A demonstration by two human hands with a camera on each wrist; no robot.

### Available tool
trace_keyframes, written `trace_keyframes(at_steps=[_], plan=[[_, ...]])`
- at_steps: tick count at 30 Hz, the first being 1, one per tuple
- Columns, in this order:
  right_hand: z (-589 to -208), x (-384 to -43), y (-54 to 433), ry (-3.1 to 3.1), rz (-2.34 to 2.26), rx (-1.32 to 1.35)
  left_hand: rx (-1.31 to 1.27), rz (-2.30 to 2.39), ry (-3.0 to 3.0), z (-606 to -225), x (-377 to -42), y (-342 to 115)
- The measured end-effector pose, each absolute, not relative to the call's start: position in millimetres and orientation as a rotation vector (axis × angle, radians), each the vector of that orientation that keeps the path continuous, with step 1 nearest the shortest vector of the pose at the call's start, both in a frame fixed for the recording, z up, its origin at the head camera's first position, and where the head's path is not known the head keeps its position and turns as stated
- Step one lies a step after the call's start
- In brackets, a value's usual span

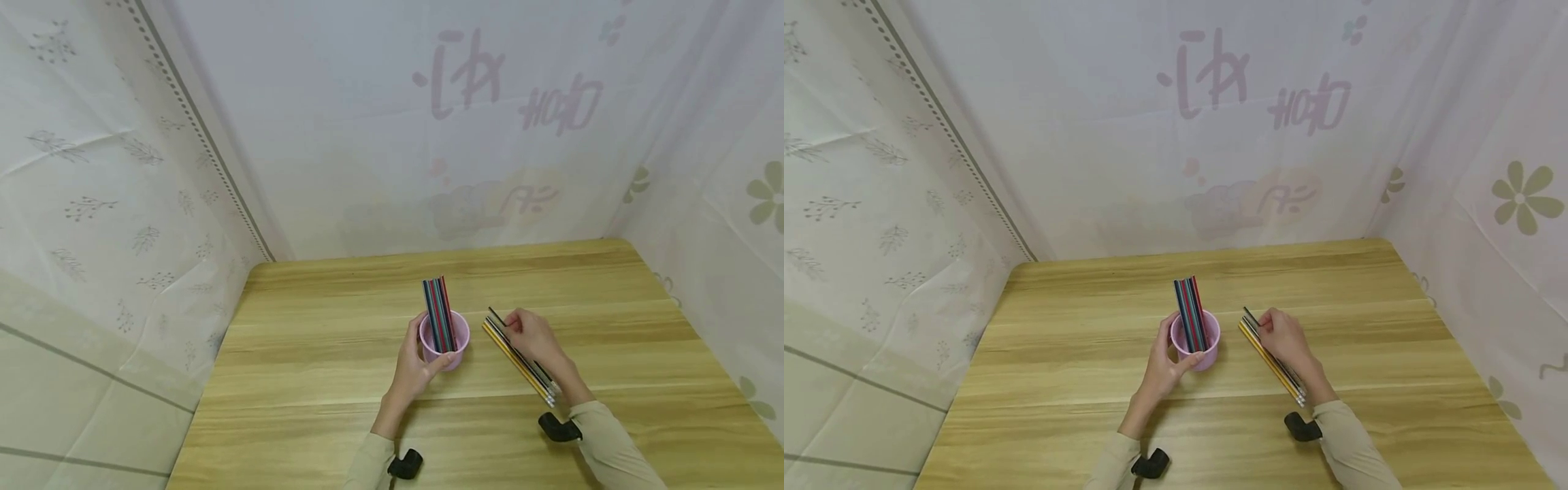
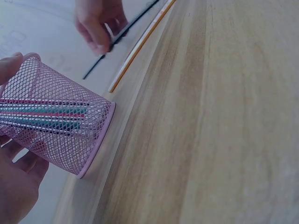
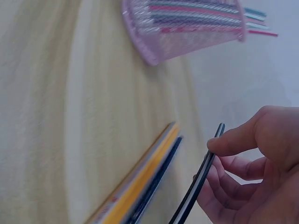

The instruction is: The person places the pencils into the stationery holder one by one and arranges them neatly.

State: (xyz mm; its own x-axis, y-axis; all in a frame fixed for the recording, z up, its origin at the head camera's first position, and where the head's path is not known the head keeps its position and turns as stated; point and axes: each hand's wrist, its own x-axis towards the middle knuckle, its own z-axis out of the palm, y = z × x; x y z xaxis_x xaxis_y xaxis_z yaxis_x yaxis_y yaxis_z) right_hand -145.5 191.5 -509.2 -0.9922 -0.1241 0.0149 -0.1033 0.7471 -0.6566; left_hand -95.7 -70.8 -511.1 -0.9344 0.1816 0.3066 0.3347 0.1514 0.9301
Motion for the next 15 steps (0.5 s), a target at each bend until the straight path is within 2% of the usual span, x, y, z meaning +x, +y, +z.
trace_keyframes(at_steps=[8, 15], plan=[[-485, -142, 181, 2.913, -1.205, -0.201, -0.458, -1.906, -2.3, -551, -109, -70], [-453, -141, 166, 2.935, -1.415, -0.265, -0.496, -1.895, -2.272, -551, -109, -69]])
